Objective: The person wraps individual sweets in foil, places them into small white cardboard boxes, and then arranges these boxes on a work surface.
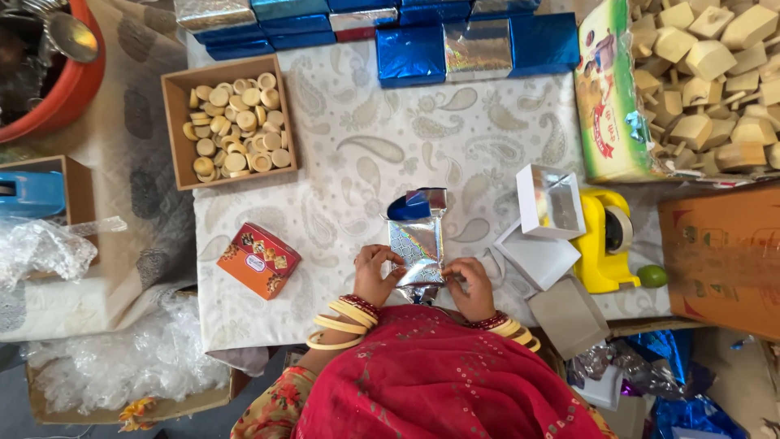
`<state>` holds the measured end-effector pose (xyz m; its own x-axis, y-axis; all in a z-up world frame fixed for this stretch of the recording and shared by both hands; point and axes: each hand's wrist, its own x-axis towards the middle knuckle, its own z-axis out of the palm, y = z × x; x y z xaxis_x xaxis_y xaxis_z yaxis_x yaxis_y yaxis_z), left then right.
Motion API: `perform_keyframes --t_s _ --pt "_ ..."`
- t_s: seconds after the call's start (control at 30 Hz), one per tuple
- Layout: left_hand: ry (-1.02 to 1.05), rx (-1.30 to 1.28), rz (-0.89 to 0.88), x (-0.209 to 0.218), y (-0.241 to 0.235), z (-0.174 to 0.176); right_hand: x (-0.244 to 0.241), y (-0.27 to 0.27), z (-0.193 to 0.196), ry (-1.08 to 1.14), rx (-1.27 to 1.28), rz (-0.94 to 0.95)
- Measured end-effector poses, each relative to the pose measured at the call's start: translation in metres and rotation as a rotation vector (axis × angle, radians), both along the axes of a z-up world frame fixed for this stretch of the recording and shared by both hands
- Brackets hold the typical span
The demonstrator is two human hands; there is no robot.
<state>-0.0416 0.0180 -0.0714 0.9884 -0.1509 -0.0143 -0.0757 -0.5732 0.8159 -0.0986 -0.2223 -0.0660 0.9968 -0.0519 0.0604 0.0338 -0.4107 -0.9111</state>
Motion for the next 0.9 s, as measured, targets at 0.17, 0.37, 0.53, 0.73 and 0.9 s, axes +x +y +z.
perform_keyframes --t_s 0.17,0.37,0.53,0.73,0.9 --pt "0.022 0.023 -0.146 0.008 0.002 0.026 -0.016 -0.004 -0.024 0.288 0.012 0.003" --pt "-0.085 0.056 -0.261 0.013 0.012 0.05 -0.016 -0.004 -0.045 0.326 0.061 -0.008" --pt "-0.089 0.029 -0.48 0.006 0.04 0.034 -0.023 -0.014 -0.036 0.28 -0.076 0.113" --pt "-0.213 0.133 -0.657 -0.001 0.041 0.017 -0.017 -0.015 -0.04 -0.265 -0.351 0.433" --pt "-0.4 0.361 -0.673 -0.006 0.036 -0.006 0.004 0.0 -0.011 -0.248 -0.496 0.446"
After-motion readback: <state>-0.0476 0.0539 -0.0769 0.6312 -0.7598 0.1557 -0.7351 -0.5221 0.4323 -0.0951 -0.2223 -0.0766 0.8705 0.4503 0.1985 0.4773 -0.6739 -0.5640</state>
